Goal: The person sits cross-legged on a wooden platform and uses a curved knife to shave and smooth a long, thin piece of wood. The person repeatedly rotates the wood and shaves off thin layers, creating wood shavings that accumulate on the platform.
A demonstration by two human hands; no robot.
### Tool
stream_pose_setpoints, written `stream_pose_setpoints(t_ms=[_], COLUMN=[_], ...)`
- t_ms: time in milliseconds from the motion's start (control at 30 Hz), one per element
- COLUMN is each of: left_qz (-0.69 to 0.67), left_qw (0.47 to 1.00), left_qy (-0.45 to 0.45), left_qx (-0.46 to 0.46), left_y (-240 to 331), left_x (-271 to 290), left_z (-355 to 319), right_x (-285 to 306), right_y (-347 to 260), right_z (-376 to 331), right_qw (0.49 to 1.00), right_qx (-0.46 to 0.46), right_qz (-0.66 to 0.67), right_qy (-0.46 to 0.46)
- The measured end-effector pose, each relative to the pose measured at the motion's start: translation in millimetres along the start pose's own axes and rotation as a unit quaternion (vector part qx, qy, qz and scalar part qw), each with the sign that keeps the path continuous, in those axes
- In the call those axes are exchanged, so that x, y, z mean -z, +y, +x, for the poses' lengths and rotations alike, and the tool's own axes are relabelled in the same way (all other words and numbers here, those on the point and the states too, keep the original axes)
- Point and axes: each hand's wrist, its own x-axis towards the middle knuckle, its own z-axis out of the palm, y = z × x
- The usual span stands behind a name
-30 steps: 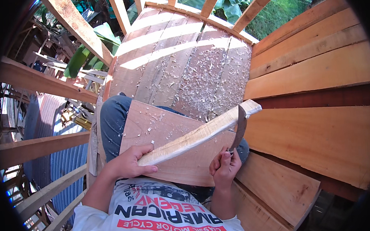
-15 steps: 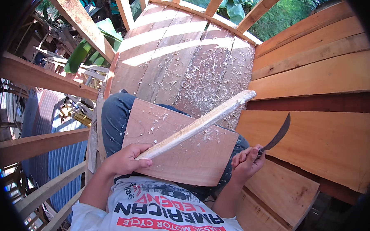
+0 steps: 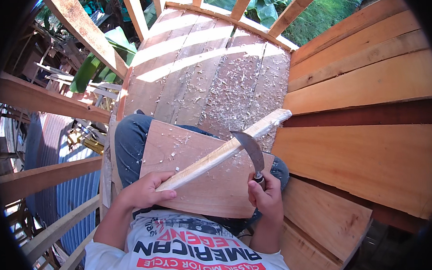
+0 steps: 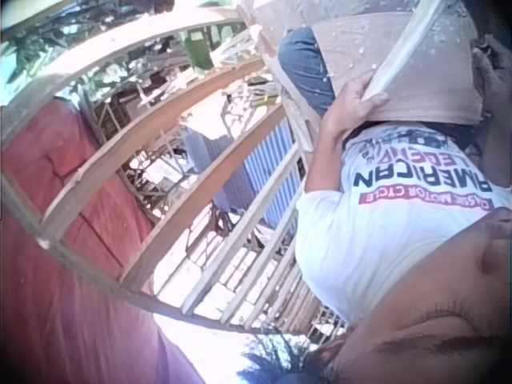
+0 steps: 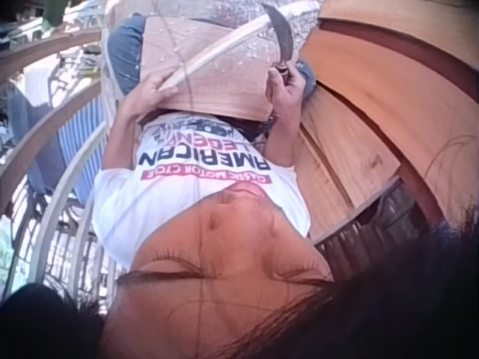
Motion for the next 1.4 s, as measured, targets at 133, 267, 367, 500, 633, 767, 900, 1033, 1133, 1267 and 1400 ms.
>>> stream_pose_setpoints(t_ms=[133,267,367,500,633,767,900,1033,1133,1267,1400], left_qz=[0.024,0.025,0.045,0.097,0.096,0.074,0.076,-0.008,-0.033,-0.007,-0.014], left_qw=[0.999,1.000,0.999,0.995,0.995,0.997,0.996,0.998,0.998,0.998,0.998], left_qy=[-0.019,-0.002,0.001,-0.018,-0.020,-0.019,-0.047,-0.036,-0.030,-0.044,-0.039], left_qx=[0.013,0.008,-0.003,0.023,0.023,-0.002,0.012,0.053,0.053,0.049,0.040], left_y=[0,0,3,4,8,5,6,9,5,4,6], left_x=[1,1,-4,-2,-3,-4,-1,-2,0,1,0], left_z=[2,-2,3,-1,2,1,8,1,1,4,5], right_x=[-13,-2,-13,-12,-12,-7,-16,2,18,3,1], right_y=[4,4,7,-1,10,6,33,56,15,6,13], right_z=[2,2,3,4,4,7,13,20,21,0,-3], right_qw=[0.983,0.996,0.984,0.981,0.974,0.983,0.940,0.851,0.901,0.982,0.993], right_qx=[0.021,0.017,0.011,0.030,0.031,0.069,0.170,0.281,0.186,0.099,0.031], right_qz=[0.117,0.060,0.134,0.116,0.197,0.047,-0.036,-0.155,0.001,0.009,0.022], right_qy=[0.138,0.069,0.115,0.152,0.104,0.161,0.295,0.415,0.392,0.158,0.107])
